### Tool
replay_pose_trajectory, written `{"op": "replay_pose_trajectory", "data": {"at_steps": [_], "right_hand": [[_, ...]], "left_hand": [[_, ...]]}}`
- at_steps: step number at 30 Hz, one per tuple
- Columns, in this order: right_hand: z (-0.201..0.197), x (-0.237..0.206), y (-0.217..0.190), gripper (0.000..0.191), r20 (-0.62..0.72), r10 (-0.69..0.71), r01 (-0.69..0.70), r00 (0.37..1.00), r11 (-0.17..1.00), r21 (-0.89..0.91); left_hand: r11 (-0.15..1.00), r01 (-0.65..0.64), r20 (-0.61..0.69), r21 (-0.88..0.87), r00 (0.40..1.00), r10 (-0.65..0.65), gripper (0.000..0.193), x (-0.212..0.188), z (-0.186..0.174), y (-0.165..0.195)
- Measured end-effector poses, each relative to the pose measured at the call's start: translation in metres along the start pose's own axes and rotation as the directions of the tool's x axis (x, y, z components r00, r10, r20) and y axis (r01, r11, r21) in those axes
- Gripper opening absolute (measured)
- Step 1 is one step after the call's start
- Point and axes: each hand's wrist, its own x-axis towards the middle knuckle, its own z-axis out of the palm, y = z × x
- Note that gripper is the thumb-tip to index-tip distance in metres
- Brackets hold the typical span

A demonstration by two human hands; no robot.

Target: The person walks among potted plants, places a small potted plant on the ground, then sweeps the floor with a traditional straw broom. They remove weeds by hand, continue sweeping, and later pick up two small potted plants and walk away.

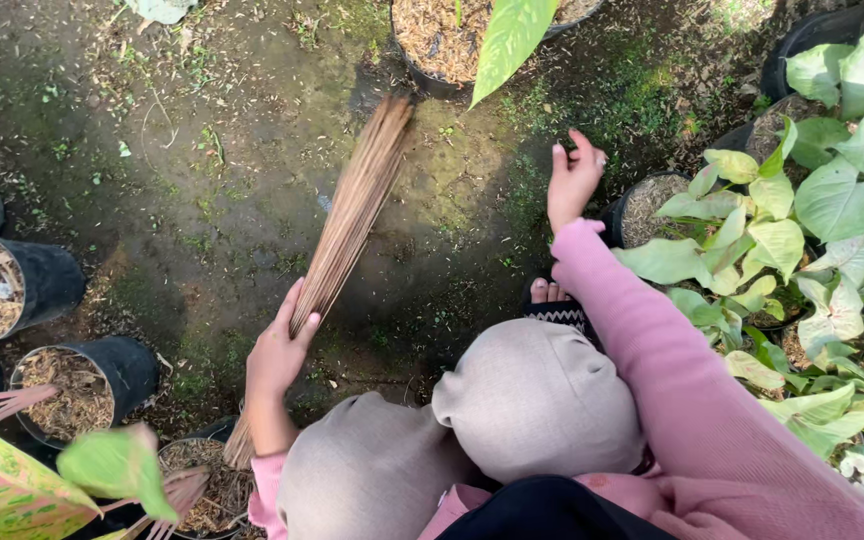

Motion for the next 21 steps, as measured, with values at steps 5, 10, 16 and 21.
{"op": "replay_pose_trajectory", "data": {"at_steps": [5,10,16,21], "right_hand": [[0.015,0.012,-0.011,0.028,-0.024,-0.014,0.01,1.0,0.989,-0.145],[0.017,0.018,-0.008,0.012,0.011,-0.114,0.114,0.993,0.977,-0.183],[0.035,0.015,-0.034,0.008,-0.113,-0.077,0.036,0.991,0.944,-0.329],[0.094,0.011,-0.157,0.013,0.729,-0.057,-0.169,0.683,0.958,0.233]], "left_hand": [[0.989,0.071,0.029,-0.13,0.997,-0.068,0.066,-0.006,0.022,-0.02],[0.964,0.101,0.046,-0.247,0.995,-0.092,0.067,-0.012,0.039,-0.032],[0.95,0.112,0.061,-0.29,0.993,-0.099,0.068,-0.01,0.05,-0.041],[0.905,0.071,0.089,-0.42,0.995,-0.037,0.068,-0.011,0.056,-0.048]]}}
